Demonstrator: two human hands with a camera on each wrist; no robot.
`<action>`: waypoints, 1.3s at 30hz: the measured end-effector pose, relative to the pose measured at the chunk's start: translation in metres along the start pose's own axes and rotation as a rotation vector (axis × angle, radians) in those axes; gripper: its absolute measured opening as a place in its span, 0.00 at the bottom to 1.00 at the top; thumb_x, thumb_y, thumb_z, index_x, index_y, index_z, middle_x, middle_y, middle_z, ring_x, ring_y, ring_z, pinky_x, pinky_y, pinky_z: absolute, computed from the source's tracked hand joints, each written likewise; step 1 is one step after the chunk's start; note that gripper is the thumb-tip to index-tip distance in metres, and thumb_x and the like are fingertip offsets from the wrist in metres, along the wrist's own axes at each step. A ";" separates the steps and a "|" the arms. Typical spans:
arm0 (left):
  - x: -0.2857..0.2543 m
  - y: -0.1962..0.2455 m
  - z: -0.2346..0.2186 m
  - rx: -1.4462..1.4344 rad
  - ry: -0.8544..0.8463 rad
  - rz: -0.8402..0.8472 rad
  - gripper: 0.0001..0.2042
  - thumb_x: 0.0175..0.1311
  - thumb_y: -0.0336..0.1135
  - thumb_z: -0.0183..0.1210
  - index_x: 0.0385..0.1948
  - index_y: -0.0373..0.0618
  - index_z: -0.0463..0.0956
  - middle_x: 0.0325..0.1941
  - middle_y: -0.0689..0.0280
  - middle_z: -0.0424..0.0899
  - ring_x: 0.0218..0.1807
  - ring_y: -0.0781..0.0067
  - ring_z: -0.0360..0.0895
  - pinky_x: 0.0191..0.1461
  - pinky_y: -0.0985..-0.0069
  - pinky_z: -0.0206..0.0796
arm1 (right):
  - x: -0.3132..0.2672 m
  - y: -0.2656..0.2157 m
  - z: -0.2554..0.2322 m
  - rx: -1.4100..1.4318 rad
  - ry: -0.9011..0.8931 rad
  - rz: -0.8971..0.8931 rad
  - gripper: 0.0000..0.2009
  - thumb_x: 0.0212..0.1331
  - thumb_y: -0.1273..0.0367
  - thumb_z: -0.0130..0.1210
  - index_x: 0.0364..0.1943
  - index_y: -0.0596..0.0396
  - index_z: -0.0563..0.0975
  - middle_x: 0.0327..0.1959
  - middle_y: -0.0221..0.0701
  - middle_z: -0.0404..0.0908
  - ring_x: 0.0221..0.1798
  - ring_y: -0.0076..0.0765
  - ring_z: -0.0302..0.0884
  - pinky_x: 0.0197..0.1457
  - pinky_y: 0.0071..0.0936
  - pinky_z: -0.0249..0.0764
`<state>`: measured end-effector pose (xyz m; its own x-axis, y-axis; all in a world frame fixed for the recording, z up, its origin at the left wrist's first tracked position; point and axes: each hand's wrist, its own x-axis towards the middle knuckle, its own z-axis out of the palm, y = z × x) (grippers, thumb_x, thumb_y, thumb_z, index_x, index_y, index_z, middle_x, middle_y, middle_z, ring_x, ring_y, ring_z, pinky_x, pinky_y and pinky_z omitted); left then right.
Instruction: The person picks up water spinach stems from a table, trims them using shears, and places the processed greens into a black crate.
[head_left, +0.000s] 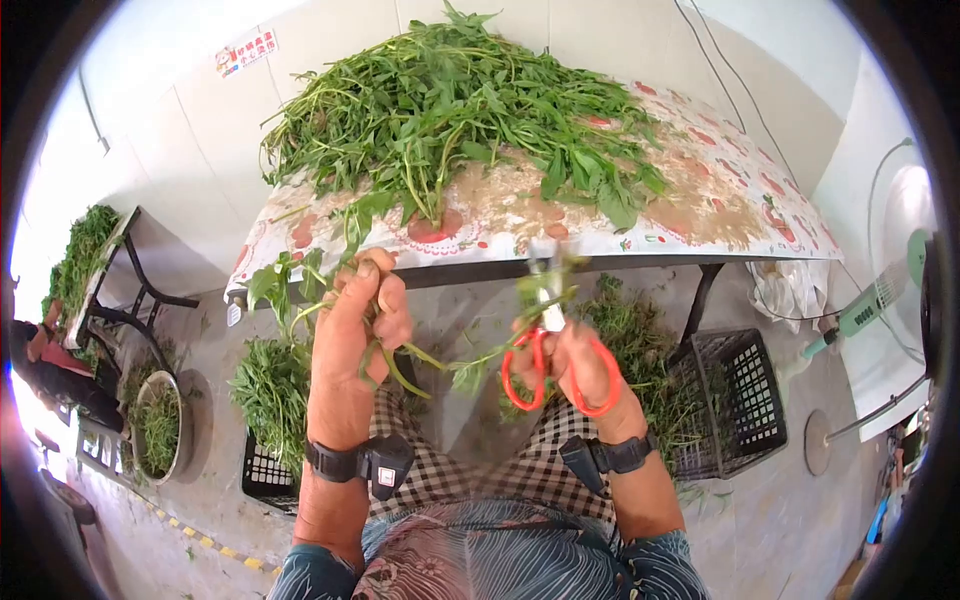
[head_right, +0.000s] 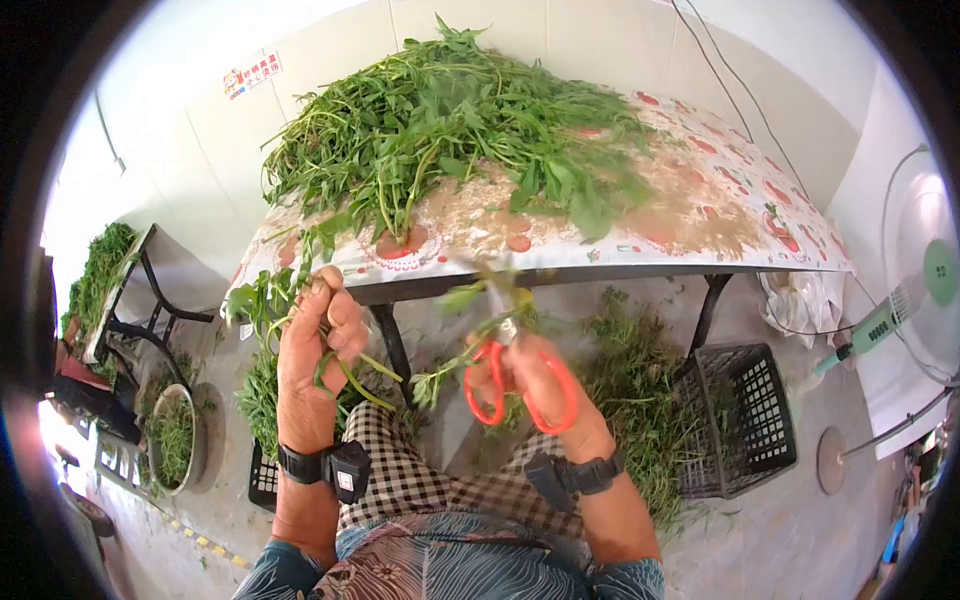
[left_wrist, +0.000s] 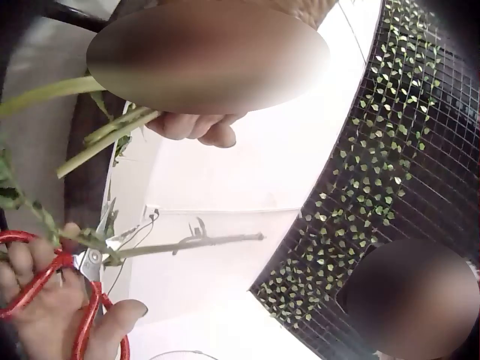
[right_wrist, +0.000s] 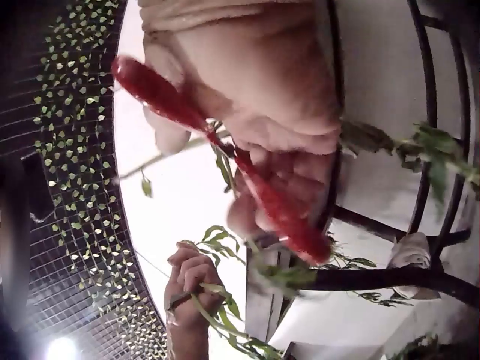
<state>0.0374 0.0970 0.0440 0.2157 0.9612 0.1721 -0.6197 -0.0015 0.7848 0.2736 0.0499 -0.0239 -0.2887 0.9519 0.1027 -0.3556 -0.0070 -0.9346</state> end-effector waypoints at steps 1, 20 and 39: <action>-0.001 0.002 0.001 0.007 -0.003 -0.001 0.07 0.66 0.39 0.49 0.38 0.49 0.69 0.21 0.75 0.66 0.18 0.85 0.57 0.16 0.86 0.48 | -0.001 -0.002 -0.001 -0.018 0.000 -0.007 0.34 0.58 0.39 0.37 0.49 0.58 0.67 0.22 0.30 0.70 0.22 0.26 0.64 0.29 0.27 0.64; -0.005 -0.023 -0.001 0.220 -0.036 -0.061 0.09 0.64 0.39 0.50 0.33 0.44 0.71 0.26 0.70 0.72 0.16 0.84 0.59 0.16 0.85 0.49 | -0.002 -0.025 0.018 -0.130 0.146 -0.069 0.12 0.60 0.63 0.50 0.42 0.55 0.69 0.31 0.35 0.79 0.29 0.24 0.74 0.34 0.21 0.70; -0.007 -0.054 0.017 0.552 -0.357 -0.237 0.07 0.59 0.31 0.58 0.38 0.43 0.77 0.29 0.74 0.79 0.30 0.85 0.73 0.33 0.83 0.67 | -0.010 -0.049 0.045 0.085 -0.246 0.164 0.15 0.53 0.63 0.53 0.40 0.60 0.70 0.25 0.33 0.77 0.24 0.26 0.76 0.28 0.20 0.71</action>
<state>0.0822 0.0859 0.0107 0.5909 0.8037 0.0701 -0.0715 -0.0344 0.9968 0.2545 0.0266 0.0363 -0.5511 0.8334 0.0416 -0.3563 -0.1900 -0.9148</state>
